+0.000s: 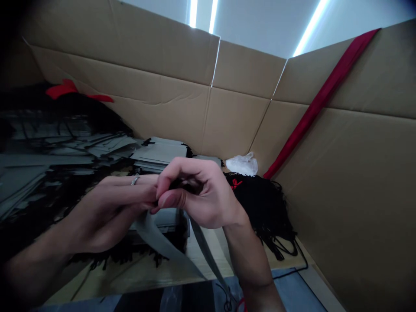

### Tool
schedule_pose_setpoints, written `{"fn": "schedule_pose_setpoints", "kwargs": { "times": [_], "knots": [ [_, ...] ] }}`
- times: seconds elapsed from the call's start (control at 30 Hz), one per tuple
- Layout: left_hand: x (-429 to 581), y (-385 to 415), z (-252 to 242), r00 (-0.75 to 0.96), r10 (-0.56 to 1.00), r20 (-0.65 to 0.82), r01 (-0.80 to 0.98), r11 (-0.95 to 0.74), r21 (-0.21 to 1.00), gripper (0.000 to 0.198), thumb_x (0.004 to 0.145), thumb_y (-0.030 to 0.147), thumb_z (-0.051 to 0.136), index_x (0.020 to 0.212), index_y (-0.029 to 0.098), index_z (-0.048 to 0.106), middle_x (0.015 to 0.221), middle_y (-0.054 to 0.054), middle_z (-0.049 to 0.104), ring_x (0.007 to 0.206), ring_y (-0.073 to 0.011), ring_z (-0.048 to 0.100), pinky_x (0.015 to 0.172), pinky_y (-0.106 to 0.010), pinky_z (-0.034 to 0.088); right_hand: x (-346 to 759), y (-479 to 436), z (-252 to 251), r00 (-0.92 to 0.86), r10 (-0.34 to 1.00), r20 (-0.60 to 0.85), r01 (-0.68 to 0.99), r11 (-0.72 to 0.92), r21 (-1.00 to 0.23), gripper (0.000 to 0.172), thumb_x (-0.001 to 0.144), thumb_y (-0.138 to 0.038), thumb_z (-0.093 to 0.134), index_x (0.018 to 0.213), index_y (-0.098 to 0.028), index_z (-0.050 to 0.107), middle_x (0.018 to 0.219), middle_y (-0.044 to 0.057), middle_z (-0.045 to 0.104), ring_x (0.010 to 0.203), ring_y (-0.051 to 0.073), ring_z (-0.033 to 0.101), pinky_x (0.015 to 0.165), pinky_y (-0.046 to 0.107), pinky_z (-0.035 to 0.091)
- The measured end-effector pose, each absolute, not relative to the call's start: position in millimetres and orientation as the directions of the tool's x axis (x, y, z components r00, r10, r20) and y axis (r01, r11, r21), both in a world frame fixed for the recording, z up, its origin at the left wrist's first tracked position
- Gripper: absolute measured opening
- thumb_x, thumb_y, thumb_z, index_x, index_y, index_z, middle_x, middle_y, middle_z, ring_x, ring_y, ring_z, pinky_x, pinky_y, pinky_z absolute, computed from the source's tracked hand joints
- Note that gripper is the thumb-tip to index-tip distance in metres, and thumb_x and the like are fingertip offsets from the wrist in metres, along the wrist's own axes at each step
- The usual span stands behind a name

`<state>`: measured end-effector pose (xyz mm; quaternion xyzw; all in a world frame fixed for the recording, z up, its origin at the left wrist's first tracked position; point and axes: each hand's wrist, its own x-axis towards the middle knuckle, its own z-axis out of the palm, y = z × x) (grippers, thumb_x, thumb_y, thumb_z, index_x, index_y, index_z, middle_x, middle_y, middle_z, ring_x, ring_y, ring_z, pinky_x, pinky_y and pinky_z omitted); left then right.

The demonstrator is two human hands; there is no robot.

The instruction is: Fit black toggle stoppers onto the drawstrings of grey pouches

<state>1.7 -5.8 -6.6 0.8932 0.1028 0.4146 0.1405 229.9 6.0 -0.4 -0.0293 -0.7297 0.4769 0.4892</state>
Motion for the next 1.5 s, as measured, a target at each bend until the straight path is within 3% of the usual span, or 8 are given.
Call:
{"fn": "schedule_pose_setpoints", "kwargs": {
  "times": [0.17,0.27,0.5,0.67,0.9,1.1,1.33,1.5],
  "knots": [
    [-0.2,-1.9,-5.4,0.625,0.235,0.744,-0.113,-0.917,0.384,0.025,0.116,0.012,0.055,0.093,0.022,0.056,0.083,0.001,0.061,0.075,-0.0147,0.058,0.07,-0.027,0.05,216.7,11.0,-6.7,-0.579,0.54,0.611,-0.509,0.345,-0.788,0.029,0.104,-0.041,0.091,0.095,-0.017,0.076,0.081,0.002,0.075,0.069,0.012,0.073,0.071,0.024,0.068],
    [-1.5,-5.9,-3.5,0.636,0.309,0.707,-0.04,-0.901,0.431,0.022,0.118,0.015,0.053,0.098,0.023,0.059,0.082,0.002,0.059,0.07,-0.0142,0.055,0.066,-0.028,0.048,214.9,18.5,-8.0,-0.547,0.42,0.724,-0.6,0.407,-0.689,0.019,0.1,-0.028,0.094,0.099,-0.018,0.078,0.079,-0.002,0.072,0.069,0.012,0.075,0.068,0.023,0.069],
    [6.8,-15.1,-3.2,0.591,0.441,0.675,0.153,-0.883,0.444,0.025,0.118,0.021,0.052,0.094,0.021,0.056,0.079,0.003,0.057,0.067,-0.0116,0.05,0.061,-0.027,0.04,225.8,22.6,-2.4,-0.478,0.374,0.795,-0.41,0.705,-0.579,0.024,0.085,-0.016,0.106,0.101,-0.017,0.088,0.09,0.003,0.086,0.082,0.013,0.08,0.074,0.018,0.065],
    [9.8,-16.4,-3.0,0.608,0.392,0.691,0.126,-0.906,0.404,0.024,0.117,0.014,0.051,0.096,0.02,0.06,0.078,0.005,0.052,0.067,-0.0108,0.047,0.063,-0.025,0.041,226.3,18.3,-1.8,-0.531,0.473,0.704,-0.46,0.537,-0.707,0.02,0.086,-0.024,0.106,0.094,-0.017,0.088,0.082,0.002,0.085,0.075,0.012,0.08,0.073,0.02,0.066],
    [4.9,-27.7,0.0,0.589,0.387,0.71,0.064,-0.898,0.436,0.02,0.113,0.01,0.056,0.103,0.022,0.069,0.087,0.001,0.068,0.08,-0.0143,0.066,0.074,-0.027,0.055,222.9,5.8,3.4,-0.632,0.55,0.546,-0.455,0.307,-0.836,0.036,0.095,-0.048,0.098,0.091,-0.015,0.084,0.073,0.0,0.076,0.064,0.009,0.07,0.068,0.02,0.061],
    [4.4,-36.8,0.8,0.544,0.457,0.704,0.055,-0.857,0.513,0.021,0.112,0.011,0.06,0.105,0.027,0.073,0.09,-0.002,0.076,0.091,-0.0218,0.076,0.088,-0.035,0.066,221.5,2.3,0.0,-0.608,0.596,0.526,-0.387,0.356,-0.851,0.047,0.098,-0.063,0.088,0.089,-0.017,0.078,0.069,-0.001,0.073,0.057,0.008,0.061,0.057,0.02,0.049],
    [2.0,-32.8,0.7,0.485,0.557,0.675,0.187,-0.819,0.542,0.034,0.121,0.026,0.052,0.089,0.022,0.065,0.073,0.002,0.062,0.061,-0.0143,0.055,0.058,-0.03,0.046,231.8,8.4,3.3,-0.492,0.533,0.689,-0.398,0.566,-0.722,0.034,0.096,-0.033,0.1,0.123,-0.021,0.084,0.094,0.003,0.084,0.074,0.015,0.08,0.066,0.022,0.064],
    [1.4,-22.9,-1.7,0.509,0.535,0.674,0.172,-0.831,0.53,0.038,0.124,0.032,0.047,0.091,0.021,0.063,0.078,0.001,0.065,0.069,-0.0144,0.06,0.061,-0.029,0.046,228.0,3.1,6.6,-0.317,0.623,0.716,-0.212,0.689,-0.693,0.039,0.084,-0.039,0.109,0.11,-0.023,0.085,0.088,0.002,0.084,0.069,0.015,0.077,0.057,0.022,0.06]
  ]
}}
